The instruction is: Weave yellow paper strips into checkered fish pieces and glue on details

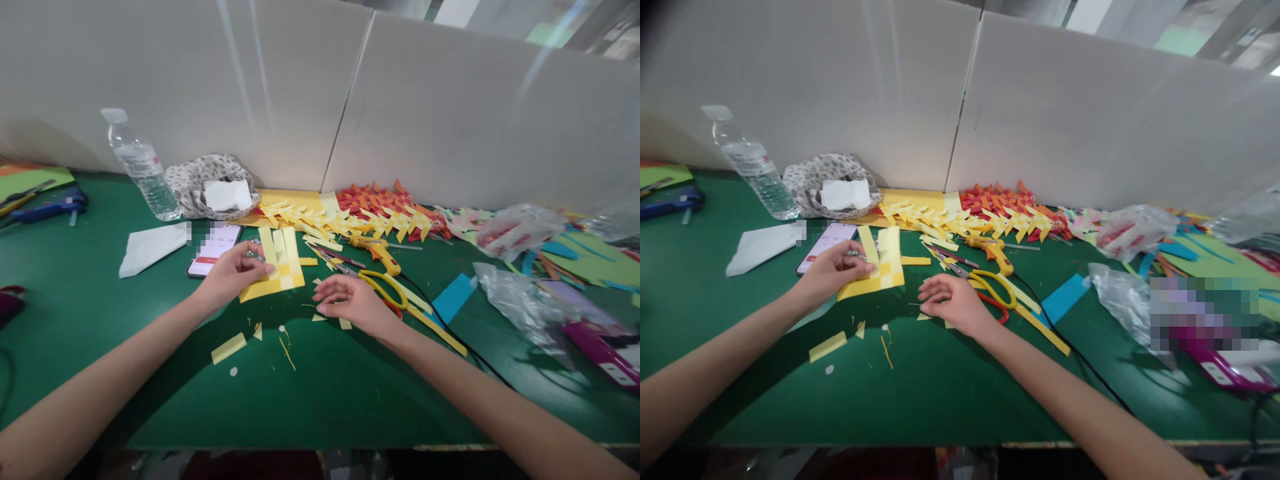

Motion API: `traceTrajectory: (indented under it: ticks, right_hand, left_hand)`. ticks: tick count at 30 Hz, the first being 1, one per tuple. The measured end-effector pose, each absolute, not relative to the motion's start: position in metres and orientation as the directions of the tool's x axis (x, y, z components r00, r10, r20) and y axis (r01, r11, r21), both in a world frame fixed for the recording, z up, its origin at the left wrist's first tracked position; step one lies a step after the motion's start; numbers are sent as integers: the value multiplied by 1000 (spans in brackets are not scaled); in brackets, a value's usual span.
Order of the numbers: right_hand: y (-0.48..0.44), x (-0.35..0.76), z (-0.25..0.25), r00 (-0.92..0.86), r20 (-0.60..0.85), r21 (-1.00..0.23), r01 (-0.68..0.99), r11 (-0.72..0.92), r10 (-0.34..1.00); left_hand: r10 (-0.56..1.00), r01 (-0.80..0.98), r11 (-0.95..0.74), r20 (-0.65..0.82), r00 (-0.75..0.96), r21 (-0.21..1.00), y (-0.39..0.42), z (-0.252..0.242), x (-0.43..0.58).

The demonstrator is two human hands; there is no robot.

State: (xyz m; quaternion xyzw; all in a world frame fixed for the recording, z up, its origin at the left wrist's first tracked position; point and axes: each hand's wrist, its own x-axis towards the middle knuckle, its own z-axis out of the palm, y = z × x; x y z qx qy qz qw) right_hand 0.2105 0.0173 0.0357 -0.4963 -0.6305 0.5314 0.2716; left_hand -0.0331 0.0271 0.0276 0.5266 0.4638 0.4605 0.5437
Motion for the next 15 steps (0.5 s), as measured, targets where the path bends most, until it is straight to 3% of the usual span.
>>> traceTrajectory:
  ticks: [7,10,13,14,15]
  right_hand:
    - [4,201,46,-443,-313,-889,447,-96,840]
    - [-16,188,51,-648,-459,-888,354,-292,609]
    - [-31,174,48,-801,-498,-821,312,-478,332]
    - [-32,172,46,-795,-493,-828,305,-470,353]
    - [-31,172,44,-750,-469,-866,287,-410,467]
  left_hand:
    - [991,-338,124,-103,80,933,25,30,-27]
    - [992,-375,125,-112,58,919,25,30,-26]
    - [992,-386,124,-115,47,914,25,30,-26]
    - [992,-387,126,-116,49,914,25,30,-26]
    - [992,-387,128,-116,53,913,25,30,-27]
